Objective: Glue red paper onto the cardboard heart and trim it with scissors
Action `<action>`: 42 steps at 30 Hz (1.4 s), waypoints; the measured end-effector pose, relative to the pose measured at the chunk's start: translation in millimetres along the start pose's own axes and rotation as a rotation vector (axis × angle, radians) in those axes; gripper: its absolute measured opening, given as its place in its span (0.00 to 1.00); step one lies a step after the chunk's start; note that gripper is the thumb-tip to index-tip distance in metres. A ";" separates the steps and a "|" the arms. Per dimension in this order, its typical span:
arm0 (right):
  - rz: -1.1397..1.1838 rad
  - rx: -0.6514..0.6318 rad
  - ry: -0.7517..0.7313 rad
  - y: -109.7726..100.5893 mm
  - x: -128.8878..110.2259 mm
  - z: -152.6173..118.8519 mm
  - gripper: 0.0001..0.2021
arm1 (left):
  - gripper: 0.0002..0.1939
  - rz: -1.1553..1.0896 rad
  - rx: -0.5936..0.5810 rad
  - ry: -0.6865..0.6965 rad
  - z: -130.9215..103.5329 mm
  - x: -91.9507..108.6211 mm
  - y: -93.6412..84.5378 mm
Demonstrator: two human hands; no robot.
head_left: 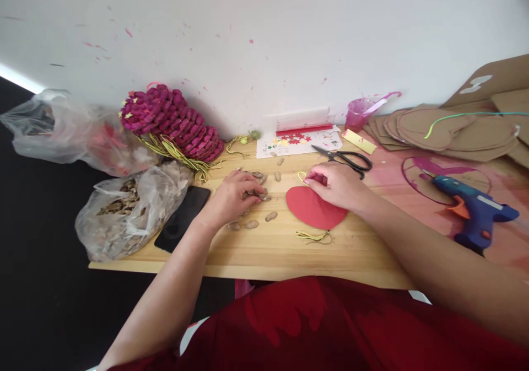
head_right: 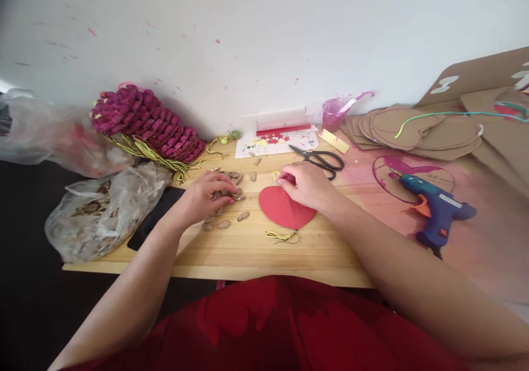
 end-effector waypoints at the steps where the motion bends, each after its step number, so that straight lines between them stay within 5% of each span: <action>1: -0.001 0.002 0.000 0.0 0.0 0.1 0.06 | 0.06 0.004 0.014 0.008 -0.5 -0.9 2.4; 12: 0.013 0.022 -0.009 -0.6 -0.2 -1.2 0.06 | 0.04 -0.072 0.126 -0.263 2.2 -10.5 -6.8; 23: 0.004 0.001 -0.007 -1.2 -0.3 -0.2 0.06 | 0.07 -0.205 -0.044 -0.413 16.4 11.9 -0.9; 28: -0.001 0.000 -0.014 -0.8 -0.8 0.1 0.06 | 0.06 -0.157 -0.152 -0.319 15.3 27.1 17.8; 37: -0.007 -0.005 -0.005 -0.9 -0.7 0.3 0.06 | 0.05 -0.074 0.101 -0.171 17.5 25.5 14.7; 42: -0.001 -0.008 -0.003 -1.6 -0.7 0.3 0.05 | 0.09 0.003 0.040 -0.016 23.8 25.5 19.1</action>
Point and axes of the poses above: each hand's wrist, its own z-axis towards the middle knuckle, its own y-axis out of the palm, x = y × z, the point moved 4 cm from there along z, towards the middle knuckle, and after that the axes turned 4 degrees about -y, right-handed, at the moved point
